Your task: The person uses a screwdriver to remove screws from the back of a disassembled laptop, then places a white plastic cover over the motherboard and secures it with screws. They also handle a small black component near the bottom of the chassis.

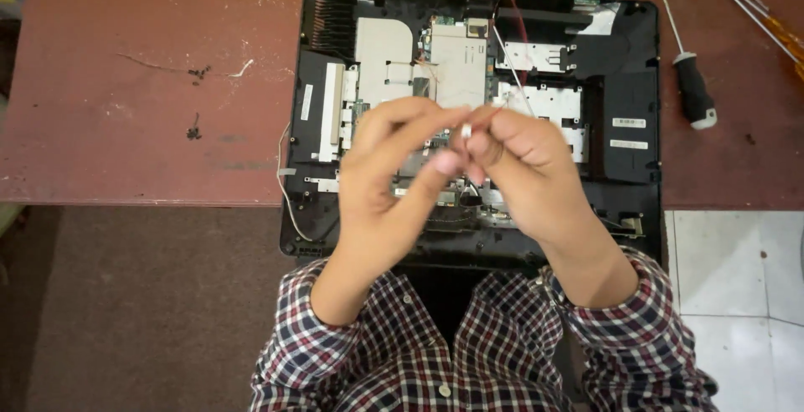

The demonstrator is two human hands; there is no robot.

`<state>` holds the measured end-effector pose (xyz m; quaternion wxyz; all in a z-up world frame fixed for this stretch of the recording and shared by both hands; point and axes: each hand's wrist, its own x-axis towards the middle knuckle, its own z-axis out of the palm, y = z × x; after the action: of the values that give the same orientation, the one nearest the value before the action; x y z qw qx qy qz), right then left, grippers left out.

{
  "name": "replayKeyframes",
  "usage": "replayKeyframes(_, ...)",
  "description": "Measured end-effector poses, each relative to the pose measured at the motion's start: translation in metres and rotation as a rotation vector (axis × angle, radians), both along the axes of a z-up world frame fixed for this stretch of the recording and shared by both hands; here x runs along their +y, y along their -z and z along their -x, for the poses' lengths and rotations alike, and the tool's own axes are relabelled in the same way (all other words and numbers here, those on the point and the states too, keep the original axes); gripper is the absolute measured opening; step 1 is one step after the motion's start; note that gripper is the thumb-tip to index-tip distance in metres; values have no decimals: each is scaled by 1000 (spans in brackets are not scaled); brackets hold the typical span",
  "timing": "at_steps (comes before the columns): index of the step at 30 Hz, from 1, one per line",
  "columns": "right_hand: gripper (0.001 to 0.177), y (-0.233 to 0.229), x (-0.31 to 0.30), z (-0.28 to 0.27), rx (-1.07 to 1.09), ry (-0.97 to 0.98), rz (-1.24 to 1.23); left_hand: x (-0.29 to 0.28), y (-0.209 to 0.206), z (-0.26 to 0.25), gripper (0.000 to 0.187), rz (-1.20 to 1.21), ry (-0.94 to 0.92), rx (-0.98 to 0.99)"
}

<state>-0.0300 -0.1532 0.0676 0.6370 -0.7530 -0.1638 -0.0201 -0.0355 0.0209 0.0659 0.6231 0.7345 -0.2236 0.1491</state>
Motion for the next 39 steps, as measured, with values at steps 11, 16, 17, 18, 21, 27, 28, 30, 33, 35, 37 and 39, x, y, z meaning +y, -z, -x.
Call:
replayKeyframes(11, 51, 30, 1, 11, -98, 41, -176, -16, 10, 1, 6, -47, -154, -112)
replayKeyframes(16, 23, 44, -9, 9, -379, 80, 84, -15, 14, -2, 8, -136, -171, -219)
replayKeyframes(17, 19, 48, -9, 9, -399, 106, 3, -15, 15, -2, 10, -150, -160, -229)
replayKeyframes(18, 19, 49, -9, 10, -396, 110, 6, -17, 16, -2, 10, -148, -156, -226)
replayKeyframes(21, 13, 54, -10, 11, -315, 106, -81, -21, 20, -3, 7, -100, -147, -167)
replayKeyframes(27, 16, 51, -22, 19, 28, 73, -200, -19, 34, -8, 8, 86, 24, 18)
replayKeyframes(28, 19, 49, -26, 19, 19, 76, -103, -19, 39, -10, 7, 38, 10, -13)
replayKeyframes(30, 22, 48, -31, 20, 15, 81, -5, -16, 48, -10, 6, -10, -2, -37)
replayKeyframes(33, 9, 58, -34, 20, -29, 95, 158, -8, 62, -2, 7, -148, -8, -79)
replayKeyframes(35, 3, 74, -36, 21, -287, 33, 497, 2, 73, 6, 23, -525, -94, -94)
replayKeyframes(37, 3, 94, -32, 30, -298, 38, 566, 13, 88, 14, 27, -605, -91, -56)
replayKeyframes(39, 3, 111, -29, 36, -312, 42, 634, 19, 100, 21, 33, -687, -89, -20)
